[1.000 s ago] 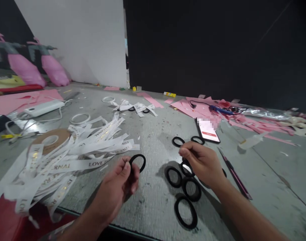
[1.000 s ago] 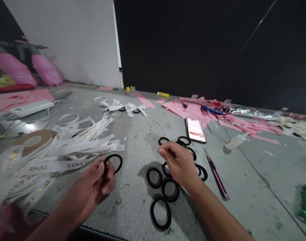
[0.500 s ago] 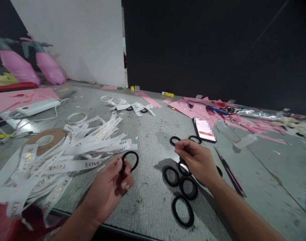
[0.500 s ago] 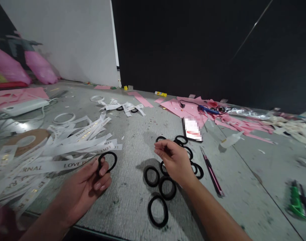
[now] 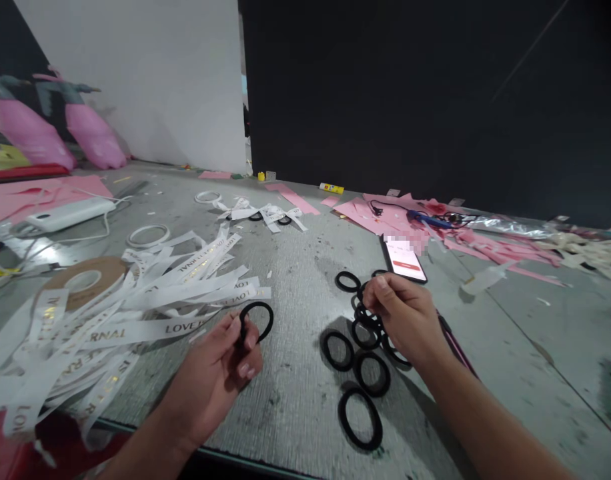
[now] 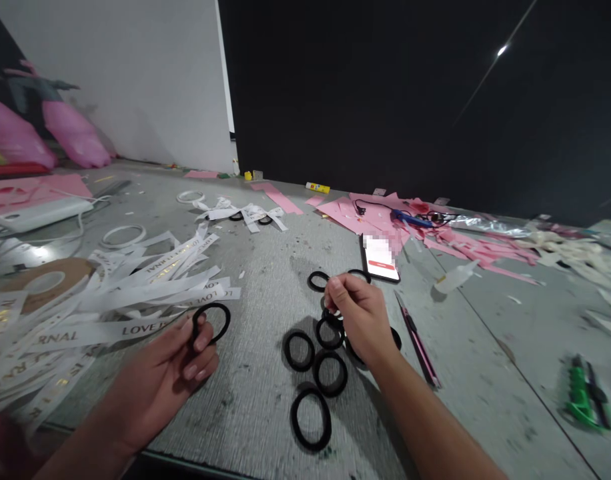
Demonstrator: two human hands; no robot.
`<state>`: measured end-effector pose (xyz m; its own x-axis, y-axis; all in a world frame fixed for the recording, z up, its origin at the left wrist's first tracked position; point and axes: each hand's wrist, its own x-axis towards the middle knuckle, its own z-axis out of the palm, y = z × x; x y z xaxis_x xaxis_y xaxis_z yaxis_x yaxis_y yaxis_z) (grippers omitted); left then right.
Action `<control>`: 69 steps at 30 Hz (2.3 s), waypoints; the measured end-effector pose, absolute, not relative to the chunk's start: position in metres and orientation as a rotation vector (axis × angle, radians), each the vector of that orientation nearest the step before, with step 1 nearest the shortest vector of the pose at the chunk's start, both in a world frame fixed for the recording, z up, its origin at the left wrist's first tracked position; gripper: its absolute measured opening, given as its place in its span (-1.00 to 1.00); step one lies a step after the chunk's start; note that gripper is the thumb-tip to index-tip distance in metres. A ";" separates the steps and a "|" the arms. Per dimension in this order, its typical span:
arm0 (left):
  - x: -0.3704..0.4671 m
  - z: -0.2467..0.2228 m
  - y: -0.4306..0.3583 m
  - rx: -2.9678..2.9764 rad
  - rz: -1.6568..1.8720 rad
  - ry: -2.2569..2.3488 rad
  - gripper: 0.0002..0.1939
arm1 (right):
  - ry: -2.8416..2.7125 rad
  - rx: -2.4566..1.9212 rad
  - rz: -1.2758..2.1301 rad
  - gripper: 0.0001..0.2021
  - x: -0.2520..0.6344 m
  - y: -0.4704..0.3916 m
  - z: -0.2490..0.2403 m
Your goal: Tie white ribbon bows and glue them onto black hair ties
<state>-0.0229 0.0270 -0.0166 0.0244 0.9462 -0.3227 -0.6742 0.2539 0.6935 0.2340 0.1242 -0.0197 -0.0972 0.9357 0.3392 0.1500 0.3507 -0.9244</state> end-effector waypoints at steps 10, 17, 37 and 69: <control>-0.022 -0.015 0.029 0.404 1.307 0.854 -0.78 | -1.788 -1.061 0.604 -0.87 0.227 0.119 -0.014; -0.023 -0.016 0.028 0.408 1.308 0.868 -0.80 | -1.893 -1.010 0.441 -0.84 0.228 0.120 -0.011; -0.022 -0.016 0.029 0.399 1.316 0.869 -0.79 | -2.022 -0.912 0.216 -0.97 0.226 0.118 -0.014; -0.013 -0.021 0.024 0.460 1.302 0.996 -0.70 | -1.874 -1.180 0.412 -0.65 0.235 0.118 -0.013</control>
<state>-0.0135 0.0237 -0.0208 -0.0486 0.9368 -0.3465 -0.5793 0.2562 0.7738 0.2348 0.1185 -0.0128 -0.1831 0.8524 0.4898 0.5684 0.4983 -0.6547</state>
